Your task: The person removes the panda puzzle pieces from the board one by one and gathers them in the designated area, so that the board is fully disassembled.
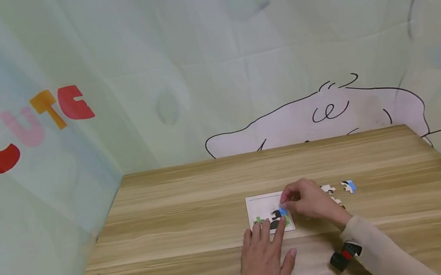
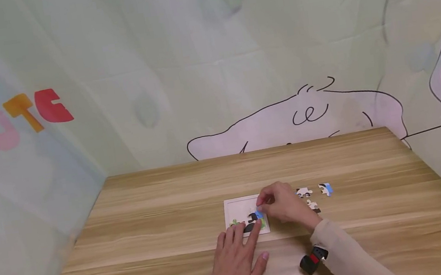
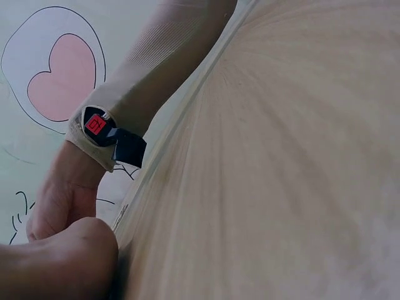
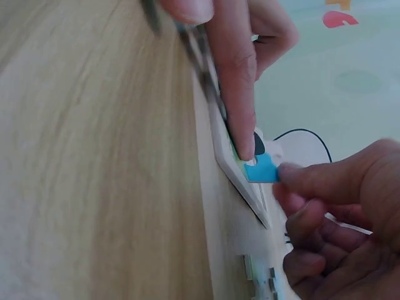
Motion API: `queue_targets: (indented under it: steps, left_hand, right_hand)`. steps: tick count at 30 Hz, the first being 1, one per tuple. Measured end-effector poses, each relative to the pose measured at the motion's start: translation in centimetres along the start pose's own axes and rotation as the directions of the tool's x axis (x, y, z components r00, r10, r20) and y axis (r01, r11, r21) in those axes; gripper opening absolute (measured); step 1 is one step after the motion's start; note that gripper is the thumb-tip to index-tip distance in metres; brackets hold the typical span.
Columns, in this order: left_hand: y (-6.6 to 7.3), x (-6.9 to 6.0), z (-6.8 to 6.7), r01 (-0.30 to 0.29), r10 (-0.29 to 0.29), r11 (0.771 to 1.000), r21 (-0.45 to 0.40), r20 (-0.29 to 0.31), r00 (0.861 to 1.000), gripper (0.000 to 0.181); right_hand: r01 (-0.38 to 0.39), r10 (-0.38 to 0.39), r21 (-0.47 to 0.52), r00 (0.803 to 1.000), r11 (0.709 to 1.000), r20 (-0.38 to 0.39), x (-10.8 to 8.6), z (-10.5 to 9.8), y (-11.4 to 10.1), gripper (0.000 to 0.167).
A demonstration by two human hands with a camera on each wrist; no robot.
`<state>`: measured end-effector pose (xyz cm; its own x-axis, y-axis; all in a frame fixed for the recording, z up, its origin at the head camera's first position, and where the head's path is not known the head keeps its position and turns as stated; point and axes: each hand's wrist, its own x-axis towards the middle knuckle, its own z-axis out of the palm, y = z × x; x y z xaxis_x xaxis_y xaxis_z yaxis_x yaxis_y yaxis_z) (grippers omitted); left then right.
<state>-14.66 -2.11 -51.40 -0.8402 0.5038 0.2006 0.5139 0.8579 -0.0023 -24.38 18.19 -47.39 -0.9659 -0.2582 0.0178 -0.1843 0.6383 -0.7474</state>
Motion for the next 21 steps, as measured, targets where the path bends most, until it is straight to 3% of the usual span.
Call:
queue_targets:
  steps: [4,7,15,21]
  left_hand:
    - [0.0,0.1,0.1,-0.003,0.003,1.0,-0.005,0.009,1.0,0.064]
    - [-0.1,0.1,0.1,-0.001,0.001,1.0,-0.003,0.012,1.0,0.065]
    - [-0.3,0.0,0.1,0.012,-0.011,0.999,-0.031,0.011,1.0,0.064]
    - [-0.1,0.1,0.0,0.005,-0.005,1.0,-0.018,0.012,1.0,0.066]
  right_hand:
    - [-0.022,0.025,0.07,0.999,0.997,-0.045,-0.4,-0.6,0.3,0.005]
    - [-0.012,0.016,0.06,0.998,0.998,-0.055,-0.5,-0.9,0.3,0.005]
    - [0.036,-0.04,0.056,0.995,0.998,0.089,0.0,-0.2,0.5,0.009]
    - [0.013,-0.018,0.061,0.997,0.998,0.069,-0.2,0.4,0.4,0.004]
